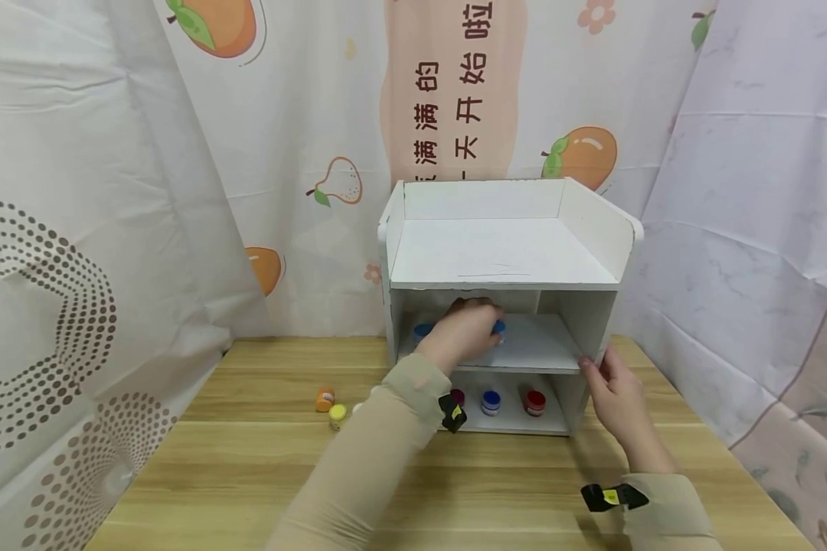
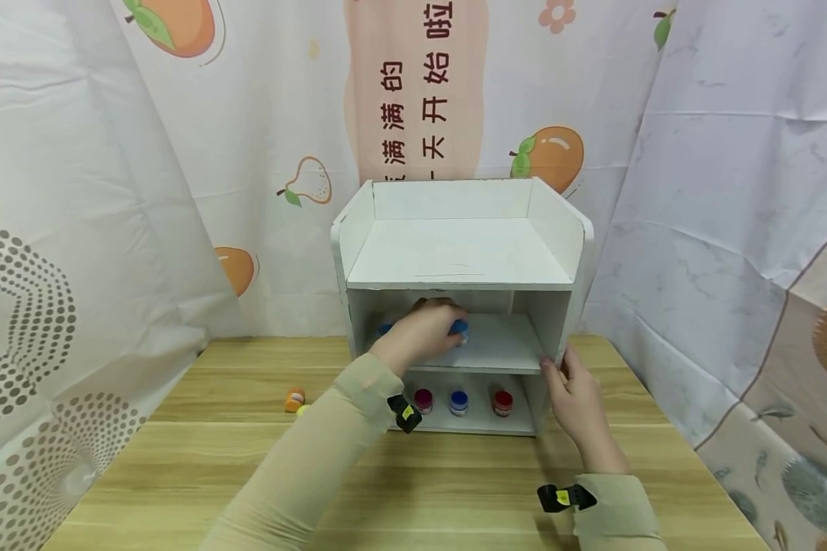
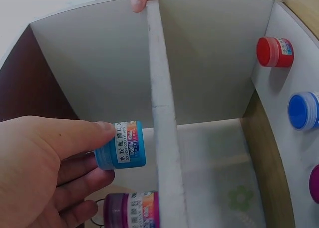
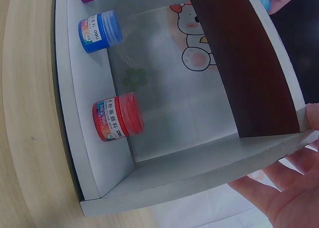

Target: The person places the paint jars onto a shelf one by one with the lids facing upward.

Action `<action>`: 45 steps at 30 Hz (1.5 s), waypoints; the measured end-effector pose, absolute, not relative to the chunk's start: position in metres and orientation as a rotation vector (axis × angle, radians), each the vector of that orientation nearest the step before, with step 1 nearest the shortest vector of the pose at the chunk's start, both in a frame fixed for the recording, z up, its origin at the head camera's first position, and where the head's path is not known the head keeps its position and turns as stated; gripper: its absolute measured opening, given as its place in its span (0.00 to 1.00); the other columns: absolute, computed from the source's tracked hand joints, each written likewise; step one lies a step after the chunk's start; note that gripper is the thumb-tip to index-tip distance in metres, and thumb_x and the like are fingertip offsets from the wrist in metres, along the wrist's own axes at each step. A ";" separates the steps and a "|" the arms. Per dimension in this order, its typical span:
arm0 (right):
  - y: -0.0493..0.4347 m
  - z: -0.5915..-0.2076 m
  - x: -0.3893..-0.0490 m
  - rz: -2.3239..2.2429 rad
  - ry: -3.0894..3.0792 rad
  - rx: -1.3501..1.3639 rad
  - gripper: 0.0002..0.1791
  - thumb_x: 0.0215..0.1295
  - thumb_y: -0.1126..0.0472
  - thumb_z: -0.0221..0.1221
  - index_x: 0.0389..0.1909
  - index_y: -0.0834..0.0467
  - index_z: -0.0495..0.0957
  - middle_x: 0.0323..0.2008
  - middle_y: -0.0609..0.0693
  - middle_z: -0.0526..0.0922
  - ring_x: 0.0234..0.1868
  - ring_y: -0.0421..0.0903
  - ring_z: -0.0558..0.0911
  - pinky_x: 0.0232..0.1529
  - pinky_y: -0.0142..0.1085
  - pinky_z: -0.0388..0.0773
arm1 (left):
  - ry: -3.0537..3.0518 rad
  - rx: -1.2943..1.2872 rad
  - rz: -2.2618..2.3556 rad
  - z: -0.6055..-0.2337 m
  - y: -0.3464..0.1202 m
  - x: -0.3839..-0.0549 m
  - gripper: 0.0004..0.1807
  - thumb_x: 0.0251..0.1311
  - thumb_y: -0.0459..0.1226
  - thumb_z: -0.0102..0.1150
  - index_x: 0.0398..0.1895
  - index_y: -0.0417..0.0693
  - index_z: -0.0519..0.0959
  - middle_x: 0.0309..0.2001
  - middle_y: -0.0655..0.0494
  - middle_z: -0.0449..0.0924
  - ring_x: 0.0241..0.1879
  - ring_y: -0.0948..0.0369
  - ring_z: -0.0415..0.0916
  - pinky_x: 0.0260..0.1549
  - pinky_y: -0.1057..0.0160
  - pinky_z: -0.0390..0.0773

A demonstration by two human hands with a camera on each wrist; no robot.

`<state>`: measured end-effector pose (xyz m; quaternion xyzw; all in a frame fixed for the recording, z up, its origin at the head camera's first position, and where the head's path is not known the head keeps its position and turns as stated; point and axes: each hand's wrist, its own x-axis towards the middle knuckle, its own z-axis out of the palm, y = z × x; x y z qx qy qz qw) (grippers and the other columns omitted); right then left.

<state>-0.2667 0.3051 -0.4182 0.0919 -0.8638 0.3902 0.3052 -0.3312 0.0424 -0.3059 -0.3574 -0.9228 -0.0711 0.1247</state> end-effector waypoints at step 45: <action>0.304 -0.417 -0.265 1.043 -2.291 0.231 0.23 0.80 0.57 0.51 0.67 0.65 0.68 0.56 0.70 0.79 0.55 0.66 0.79 0.42 0.13 0.65 | -2.565 -0.988 -0.229 -0.311 0.026 -0.314 0.21 0.68 0.54 0.63 0.59 0.57 0.82 0.54 0.64 0.81 0.51 0.65 0.78 0.59 0.53 0.71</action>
